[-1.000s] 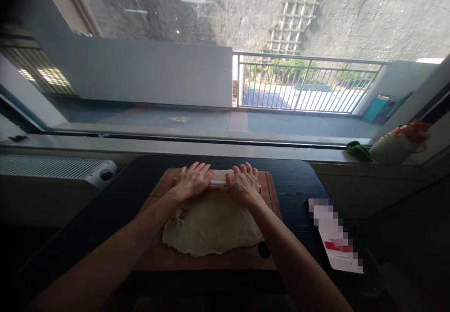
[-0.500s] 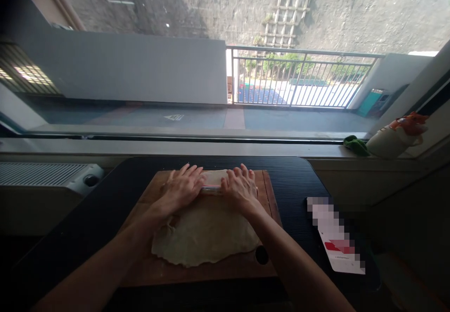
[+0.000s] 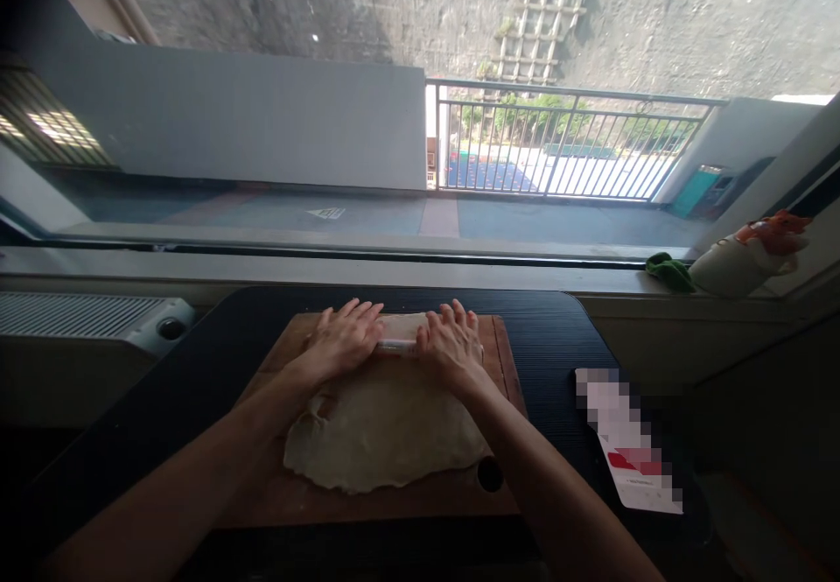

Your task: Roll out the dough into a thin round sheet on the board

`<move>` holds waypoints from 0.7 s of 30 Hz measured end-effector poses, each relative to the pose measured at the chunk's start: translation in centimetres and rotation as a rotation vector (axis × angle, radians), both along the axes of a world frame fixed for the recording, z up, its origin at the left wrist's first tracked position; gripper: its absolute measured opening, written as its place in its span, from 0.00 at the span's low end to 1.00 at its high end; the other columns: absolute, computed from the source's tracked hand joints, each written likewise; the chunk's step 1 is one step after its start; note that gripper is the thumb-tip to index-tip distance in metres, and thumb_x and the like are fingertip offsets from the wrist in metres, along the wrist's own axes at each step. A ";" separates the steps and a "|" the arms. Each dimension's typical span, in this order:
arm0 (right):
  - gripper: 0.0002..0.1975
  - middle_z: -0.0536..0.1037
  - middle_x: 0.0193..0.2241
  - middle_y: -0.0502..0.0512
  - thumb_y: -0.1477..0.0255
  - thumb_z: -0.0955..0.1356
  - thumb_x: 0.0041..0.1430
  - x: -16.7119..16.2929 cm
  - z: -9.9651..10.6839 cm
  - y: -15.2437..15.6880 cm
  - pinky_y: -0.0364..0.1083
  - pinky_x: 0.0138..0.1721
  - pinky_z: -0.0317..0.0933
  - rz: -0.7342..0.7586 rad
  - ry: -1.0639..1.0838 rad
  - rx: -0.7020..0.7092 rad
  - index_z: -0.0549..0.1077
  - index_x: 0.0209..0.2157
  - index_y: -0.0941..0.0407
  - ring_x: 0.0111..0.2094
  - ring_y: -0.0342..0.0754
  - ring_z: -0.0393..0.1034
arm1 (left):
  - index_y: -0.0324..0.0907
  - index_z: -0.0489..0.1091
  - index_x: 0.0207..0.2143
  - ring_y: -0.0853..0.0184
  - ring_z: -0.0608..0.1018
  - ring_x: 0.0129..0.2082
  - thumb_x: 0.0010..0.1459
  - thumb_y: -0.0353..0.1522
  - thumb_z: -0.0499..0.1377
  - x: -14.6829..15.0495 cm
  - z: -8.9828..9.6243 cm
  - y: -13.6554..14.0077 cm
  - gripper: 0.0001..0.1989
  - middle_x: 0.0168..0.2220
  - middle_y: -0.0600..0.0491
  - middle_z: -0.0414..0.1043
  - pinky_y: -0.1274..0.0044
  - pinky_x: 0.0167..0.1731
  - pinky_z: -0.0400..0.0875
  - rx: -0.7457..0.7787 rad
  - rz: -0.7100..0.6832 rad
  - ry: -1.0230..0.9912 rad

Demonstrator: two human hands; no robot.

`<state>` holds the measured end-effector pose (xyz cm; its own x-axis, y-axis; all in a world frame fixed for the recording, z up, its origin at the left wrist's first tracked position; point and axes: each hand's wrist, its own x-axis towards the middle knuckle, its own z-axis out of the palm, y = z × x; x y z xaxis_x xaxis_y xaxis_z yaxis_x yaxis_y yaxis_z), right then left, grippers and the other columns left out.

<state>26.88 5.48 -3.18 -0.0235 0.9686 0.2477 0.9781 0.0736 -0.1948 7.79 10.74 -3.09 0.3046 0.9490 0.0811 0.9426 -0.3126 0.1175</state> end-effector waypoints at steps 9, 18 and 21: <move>0.22 0.59 0.58 0.56 0.60 0.52 0.64 -0.6 0.4 -1.9 0.56 0.59 0.34 -0.037 -0.012 0.030 0.65 0.52 0.51 0.62 0.55 0.40 | 0.47 0.51 0.62 0.57 0.47 0.64 0.60 0.48 0.36 -0.6 0.6 -0.3 0.30 0.64 0.50 0.49 0.55 0.58 0.38 -0.105 -0.043 0.015; 0.22 0.59 0.58 0.60 0.59 0.53 0.64 -0.6 1.1 -0.6 0.58 0.57 0.40 -0.082 0.013 -0.039 0.65 0.51 0.53 0.61 0.56 0.44 | 0.42 0.60 0.57 0.57 0.53 0.62 0.60 0.43 0.43 0.4 1.6 0.2 0.26 0.60 0.47 0.58 0.59 0.58 0.44 -0.043 -0.001 -0.099; 0.23 0.56 0.59 0.58 0.58 0.52 0.64 -0.8 0.5 -3.3 0.58 0.59 0.36 0.009 -0.011 0.045 0.64 0.52 0.53 0.62 0.56 0.40 | 0.40 0.63 0.54 0.61 0.66 0.55 0.59 0.42 0.45 -1.2 2.7 -1.3 0.25 0.55 0.47 0.66 0.70 0.54 0.58 -0.050 -0.043 -0.412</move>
